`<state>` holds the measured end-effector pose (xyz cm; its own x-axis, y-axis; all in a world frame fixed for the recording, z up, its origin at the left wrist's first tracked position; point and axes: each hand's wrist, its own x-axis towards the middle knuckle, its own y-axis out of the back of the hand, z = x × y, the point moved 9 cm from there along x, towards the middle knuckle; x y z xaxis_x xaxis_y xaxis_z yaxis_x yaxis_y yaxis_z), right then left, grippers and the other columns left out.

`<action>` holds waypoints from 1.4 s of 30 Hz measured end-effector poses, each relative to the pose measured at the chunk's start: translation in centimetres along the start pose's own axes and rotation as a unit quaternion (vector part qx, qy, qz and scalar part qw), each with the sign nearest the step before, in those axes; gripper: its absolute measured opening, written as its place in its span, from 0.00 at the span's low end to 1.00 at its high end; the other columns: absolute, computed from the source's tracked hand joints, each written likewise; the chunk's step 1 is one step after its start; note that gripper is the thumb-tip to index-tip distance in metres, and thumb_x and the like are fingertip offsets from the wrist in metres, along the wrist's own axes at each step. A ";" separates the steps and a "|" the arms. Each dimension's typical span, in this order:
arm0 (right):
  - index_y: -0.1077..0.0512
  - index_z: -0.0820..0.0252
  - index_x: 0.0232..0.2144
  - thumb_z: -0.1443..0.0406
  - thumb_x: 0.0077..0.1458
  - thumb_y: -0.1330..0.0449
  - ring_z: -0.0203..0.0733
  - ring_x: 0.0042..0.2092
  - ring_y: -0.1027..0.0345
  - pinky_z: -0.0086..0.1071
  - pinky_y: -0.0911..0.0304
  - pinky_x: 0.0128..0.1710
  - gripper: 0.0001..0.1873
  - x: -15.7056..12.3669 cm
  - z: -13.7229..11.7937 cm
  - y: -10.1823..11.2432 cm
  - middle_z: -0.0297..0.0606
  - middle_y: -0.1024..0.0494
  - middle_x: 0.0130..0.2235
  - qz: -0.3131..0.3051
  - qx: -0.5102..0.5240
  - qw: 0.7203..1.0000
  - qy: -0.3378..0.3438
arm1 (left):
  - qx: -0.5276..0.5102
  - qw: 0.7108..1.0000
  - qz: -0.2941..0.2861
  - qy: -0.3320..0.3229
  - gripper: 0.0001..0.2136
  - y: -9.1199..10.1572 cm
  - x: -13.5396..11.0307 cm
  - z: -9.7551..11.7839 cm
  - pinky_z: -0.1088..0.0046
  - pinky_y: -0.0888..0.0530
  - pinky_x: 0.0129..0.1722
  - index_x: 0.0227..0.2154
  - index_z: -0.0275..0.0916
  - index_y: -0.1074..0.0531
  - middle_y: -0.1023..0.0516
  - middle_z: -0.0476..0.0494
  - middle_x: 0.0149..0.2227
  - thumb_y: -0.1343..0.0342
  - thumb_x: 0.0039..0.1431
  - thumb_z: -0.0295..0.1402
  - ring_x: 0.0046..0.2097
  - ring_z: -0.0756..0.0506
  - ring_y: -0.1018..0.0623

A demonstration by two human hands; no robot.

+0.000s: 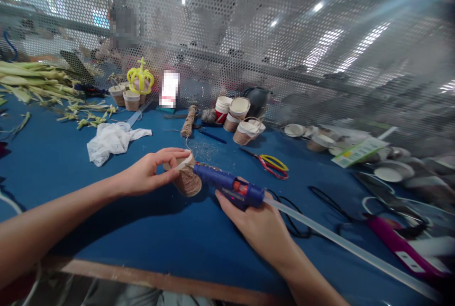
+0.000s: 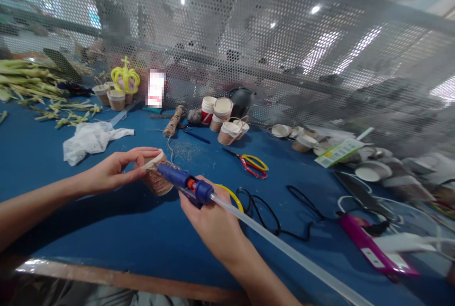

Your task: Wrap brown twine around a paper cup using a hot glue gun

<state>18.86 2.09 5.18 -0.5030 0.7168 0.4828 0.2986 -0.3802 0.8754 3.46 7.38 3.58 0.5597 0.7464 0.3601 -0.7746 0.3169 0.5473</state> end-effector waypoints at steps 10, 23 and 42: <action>0.23 0.58 0.36 0.72 0.51 0.47 0.46 0.36 0.27 0.35 0.33 0.35 0.14 0.1 -0.8 0.4 0.41 0.20 0.31 0.025 -0.092 0.993 0.069 | 0.000 1.000 0.004 -0.008 0.09 0.0 0.0 0.1 0.66 0.39 0.57 0.24 0.37 0.38 0.33 0.35 0.55 0.52 0.59 0.32 0.59 0.44 0.37; 0.22 0.58 0.34 0.77 0.45 0.48 0.52 0.30 0.26 0.39 0.33 0.29 0.19 -0.1 -2.7 0.6 0.45 0.20 0.28 0.032 -0.219 0.957 0.188 | 0.003 1.000 0.002 -0.004 0.09 0.0 0.0 -0.1 0.64 0.39 0.57 0.24 0.37 0.37 0.33 0.37 0.56 0.52 0.59 0.33 0.60 0.44 0.38; 0.22 0.57 0.35 0.77 0.47 0.47 0.50 0.32 0.26 0.39 0.33 0.31 0.18 -0.2 -2.8 0.8 0.43 0.20 0.29 0.036 -0.165 0.969 0.178 | 0.002 1.000 -0.002 -0.005 0.09 -0.1 0.1 0.2 0.64 0.39 0.57 0.24 0.37 0.37 0.33 0.35 0.56 0.52 0.59 0.32 0.60 0.43 0.39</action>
<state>16.96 0.02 5.79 -0.7556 0.4567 0.4695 0.0975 -0.6304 0.7701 3.64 7.32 3.71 0.5658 0.7389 0.3660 -0.7715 0.3177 0.5513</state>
